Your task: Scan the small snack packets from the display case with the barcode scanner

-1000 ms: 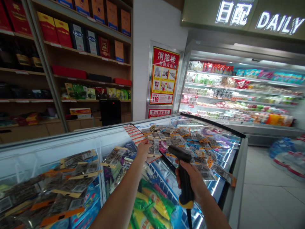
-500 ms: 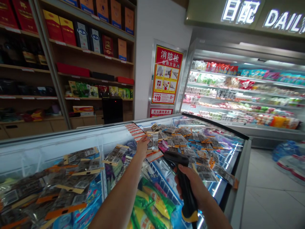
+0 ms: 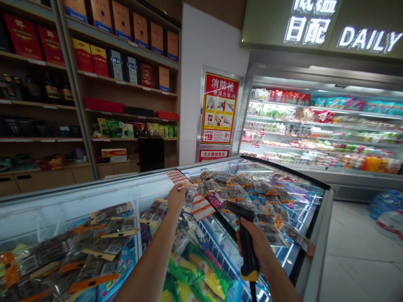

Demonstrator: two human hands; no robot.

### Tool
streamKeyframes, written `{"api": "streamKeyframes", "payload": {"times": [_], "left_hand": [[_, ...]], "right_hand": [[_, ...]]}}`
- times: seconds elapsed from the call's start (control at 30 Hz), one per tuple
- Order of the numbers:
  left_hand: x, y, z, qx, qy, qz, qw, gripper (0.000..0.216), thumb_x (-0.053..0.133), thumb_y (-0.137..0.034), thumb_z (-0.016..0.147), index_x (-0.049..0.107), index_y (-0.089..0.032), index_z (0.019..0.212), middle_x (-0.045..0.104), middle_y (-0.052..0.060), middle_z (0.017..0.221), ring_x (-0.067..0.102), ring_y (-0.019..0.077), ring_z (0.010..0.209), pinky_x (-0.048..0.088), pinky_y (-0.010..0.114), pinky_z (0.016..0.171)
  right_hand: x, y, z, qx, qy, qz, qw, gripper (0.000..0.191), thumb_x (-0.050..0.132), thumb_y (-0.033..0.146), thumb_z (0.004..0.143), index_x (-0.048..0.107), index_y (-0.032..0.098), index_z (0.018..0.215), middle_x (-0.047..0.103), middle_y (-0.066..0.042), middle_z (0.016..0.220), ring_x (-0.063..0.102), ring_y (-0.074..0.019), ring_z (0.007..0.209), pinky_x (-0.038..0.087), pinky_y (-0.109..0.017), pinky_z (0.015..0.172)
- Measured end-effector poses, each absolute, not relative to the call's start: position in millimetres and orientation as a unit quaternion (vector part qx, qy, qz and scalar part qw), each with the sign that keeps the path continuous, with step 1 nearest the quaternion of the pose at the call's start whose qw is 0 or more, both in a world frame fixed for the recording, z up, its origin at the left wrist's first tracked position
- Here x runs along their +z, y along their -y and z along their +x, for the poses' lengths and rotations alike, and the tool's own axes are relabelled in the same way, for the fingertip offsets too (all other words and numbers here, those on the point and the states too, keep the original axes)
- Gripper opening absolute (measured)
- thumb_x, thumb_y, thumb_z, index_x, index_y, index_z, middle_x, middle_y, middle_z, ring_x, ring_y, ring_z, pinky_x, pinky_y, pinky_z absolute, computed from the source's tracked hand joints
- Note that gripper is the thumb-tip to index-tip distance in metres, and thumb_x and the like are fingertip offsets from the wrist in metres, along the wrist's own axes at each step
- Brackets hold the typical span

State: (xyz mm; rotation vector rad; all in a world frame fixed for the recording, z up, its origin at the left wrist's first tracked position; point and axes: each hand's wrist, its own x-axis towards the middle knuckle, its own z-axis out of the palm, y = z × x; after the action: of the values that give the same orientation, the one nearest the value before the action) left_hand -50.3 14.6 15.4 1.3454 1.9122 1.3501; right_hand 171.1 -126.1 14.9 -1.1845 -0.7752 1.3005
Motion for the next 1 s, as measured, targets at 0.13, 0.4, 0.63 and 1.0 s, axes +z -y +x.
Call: {"api": "streamKeyframes", "payload": {"times": [0.13,0.4,0.63,1.0], "left_hand": [[18,9,-78,0.353,-0.772,0.506,0.152,0.038,0.042,-0.032,0.077,0.055,-0.022,0.111,0.065,0.010,0.101,0.059,0.0271,0.094,0.044,0.037,0.075],[21,40,-120,0.257,-0.823,0.506,-0.013,0.041,0.037,-0.026,0.078,0.052,-0.018,0.116,0.057,0.014,0.113,0.052,0.0298,0.103,0.041,0.043,0.081],[38,26,-52,0.312,-0.745,0.584,-0.082,0.040,0.039,-0.020,0.077,0.053,-0.017,0.114,0.053,0.010,0.119,0.047,0.0248,0.108,0.036,0.039,0.091],[14,-49,60,0.277,-0.746,0.586,0.156,0.043,0.046,-0.040,0.077,0.048,-0.013,0.110,0.060,0.018,0.106,0.055,0.0301,0.102,0.043,0.040,0.078]], "right_hand": [[16,124,177,0.554,0.325,-0.503,0.578,0.030,0.059,0.045,0.068,0.051,0.017,0.077,0.054,0.004,0.044,0.046,-0.0105,0.030,0.035,-0.020,0.026],[32,123,198,0.539,0.325,-0.482,0.610,0.032,0.065,0.044,0.063,0.052,0.016,0.075,0.055,0.004,0.044,0.047,-0.0104,0.030,0.037,-0.021,0.026],[34,115,197,0.533,0.304,-0.489,0.620,0.029,0.065,0.042,0.063,0.055,0.016,0.071,0.055,0.003,0.042,0.047,-0.0104,0.030,0.038,-0.021,0.027],[10,112,203,0.544,0.295,-0.469,0.630,0.030,0.062,0.045,0.066,0.058,0.015,0.072,0.057,0.003,0.046,0.049,-0.0106,0.032,0.038,-0.021,0.028]]}}
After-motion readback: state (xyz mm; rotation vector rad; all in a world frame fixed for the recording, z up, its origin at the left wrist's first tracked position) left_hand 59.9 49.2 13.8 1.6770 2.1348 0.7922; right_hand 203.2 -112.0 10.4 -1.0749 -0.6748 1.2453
